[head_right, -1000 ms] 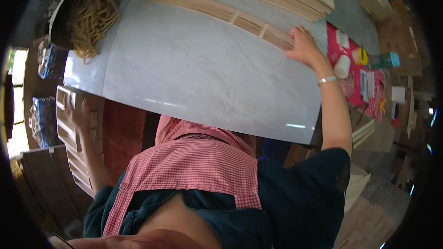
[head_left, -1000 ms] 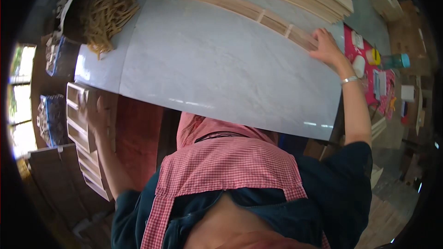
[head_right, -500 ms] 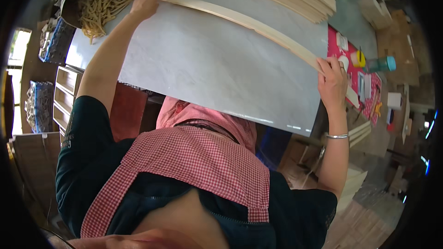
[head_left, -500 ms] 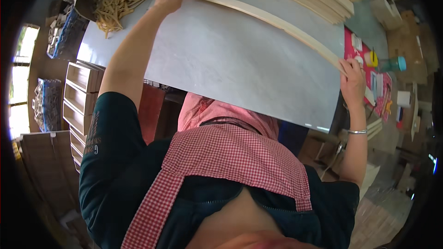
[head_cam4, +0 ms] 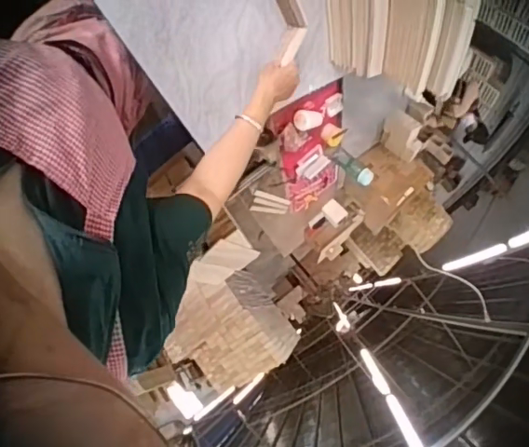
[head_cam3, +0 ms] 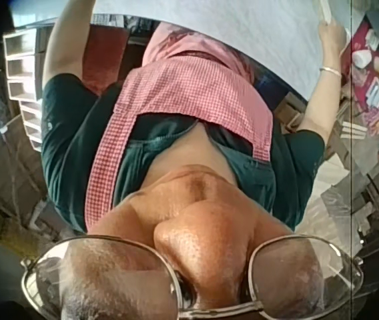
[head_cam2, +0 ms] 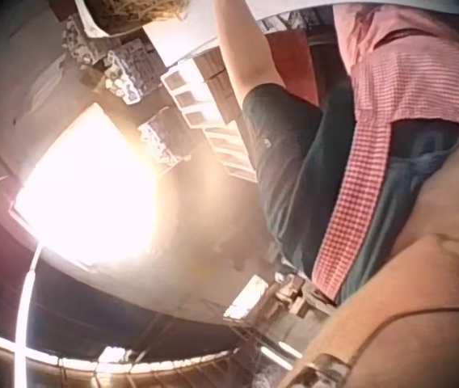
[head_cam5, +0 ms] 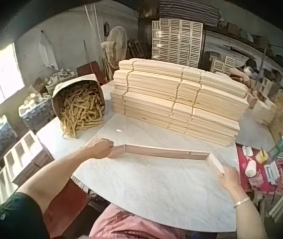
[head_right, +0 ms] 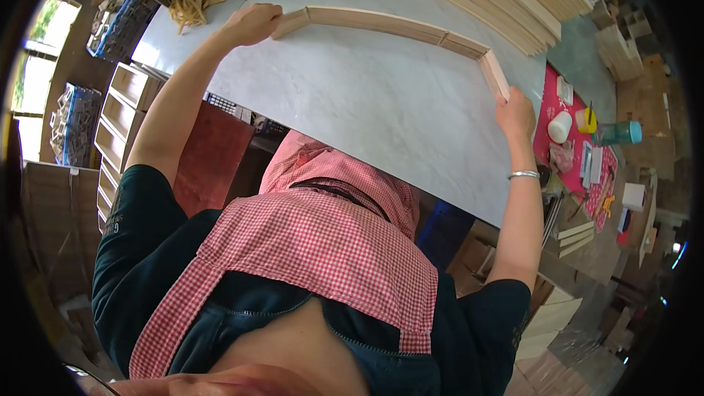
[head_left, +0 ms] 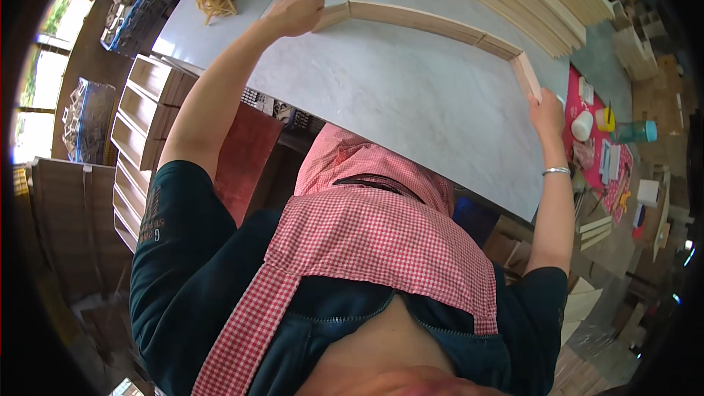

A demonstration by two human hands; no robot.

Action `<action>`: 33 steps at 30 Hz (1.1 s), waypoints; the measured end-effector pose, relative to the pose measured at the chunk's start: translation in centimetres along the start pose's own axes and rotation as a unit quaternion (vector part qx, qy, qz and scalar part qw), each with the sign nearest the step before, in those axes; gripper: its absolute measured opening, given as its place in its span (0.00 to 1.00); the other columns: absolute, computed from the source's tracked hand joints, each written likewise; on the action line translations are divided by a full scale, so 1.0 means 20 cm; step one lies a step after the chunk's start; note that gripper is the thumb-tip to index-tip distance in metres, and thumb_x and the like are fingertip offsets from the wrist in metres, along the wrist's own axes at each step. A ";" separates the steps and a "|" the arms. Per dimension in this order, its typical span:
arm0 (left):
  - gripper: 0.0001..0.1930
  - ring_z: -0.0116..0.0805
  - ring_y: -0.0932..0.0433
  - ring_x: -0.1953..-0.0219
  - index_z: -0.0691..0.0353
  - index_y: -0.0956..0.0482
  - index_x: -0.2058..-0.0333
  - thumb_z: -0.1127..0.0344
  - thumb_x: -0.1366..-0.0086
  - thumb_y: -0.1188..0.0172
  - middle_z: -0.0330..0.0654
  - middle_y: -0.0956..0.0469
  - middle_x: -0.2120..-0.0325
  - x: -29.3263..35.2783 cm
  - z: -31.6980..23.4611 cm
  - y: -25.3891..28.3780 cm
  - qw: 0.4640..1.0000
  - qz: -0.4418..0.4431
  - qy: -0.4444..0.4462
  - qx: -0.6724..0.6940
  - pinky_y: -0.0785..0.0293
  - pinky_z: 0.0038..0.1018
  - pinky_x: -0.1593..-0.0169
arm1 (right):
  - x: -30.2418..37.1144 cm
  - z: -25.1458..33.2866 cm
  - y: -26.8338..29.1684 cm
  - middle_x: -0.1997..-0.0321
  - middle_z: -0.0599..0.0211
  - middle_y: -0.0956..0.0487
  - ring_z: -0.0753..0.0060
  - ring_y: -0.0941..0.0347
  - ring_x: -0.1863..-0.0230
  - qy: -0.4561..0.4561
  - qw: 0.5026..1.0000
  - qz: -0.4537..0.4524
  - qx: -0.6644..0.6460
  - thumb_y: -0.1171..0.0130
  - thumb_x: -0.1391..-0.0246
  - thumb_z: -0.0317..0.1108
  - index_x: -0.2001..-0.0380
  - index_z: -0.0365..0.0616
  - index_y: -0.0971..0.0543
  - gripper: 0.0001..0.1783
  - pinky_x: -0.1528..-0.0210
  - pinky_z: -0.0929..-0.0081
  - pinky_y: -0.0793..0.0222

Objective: Assembling wooden boxes by applying glue and using a nail gun to join components.

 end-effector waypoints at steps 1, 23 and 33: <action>0.13 0.48 0.19 0.60 0.60 0.19 0.61 0.59 0.32 0.48 0.42 0.16 0.61 0.02 -0.03 0.00 1.000 0.015 0.006 0.015 0.24 0.41 0.56 | -0.03 0.01 -0.04 0.62 0.50 0.17 0.38 0.21 0.62 -0.013 1.000 -0.002 -0.008 0.47 0.39 0.31 0.53 0.41 0.22 0.13 0.61 0.49 0.27; 0.27 0.33 0.27 0.66 0.57 0.33 0.36 0.65 0.33 0.39 0.44 0.29 0.40 0.00 -0.10 -0.27 0.866 0.021 0.007 0.499 0.24 0.23 0.64 | 0.38 1.04 0.28 0.55 0.67 0.23 0.60 0.27 0.52 0.481 0.861 -0.123 -0.112 0.33 0.50 0.36 0.65 0.48 0.20 0.10 0.45 0.62 0.35; 0.24 0.33 0.25 0.63 0.57 0.30 0.38 0.64 0.32 0.38 0.44 0.27 0.41 0.10 -0.14 -0.30 0.858 -0.007 0.007 0.513 0.21 0.26 0.61 | 0.37 1.38 0.12 0.70 0.72 0.20 0.62 0.22 0.67 0.397 0.893 -0.152 -0.148 0.33 0.46 0.44 0.69 0.48 0.27 0.16 0.58 0.66 0.30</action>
Point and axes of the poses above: each hand's wrist, its own x-axis away from the middle knuckle, its own y-axis out of the back of the hand, z = x × y, the point moved 10 cm from there along -x, towards the middle knuckle
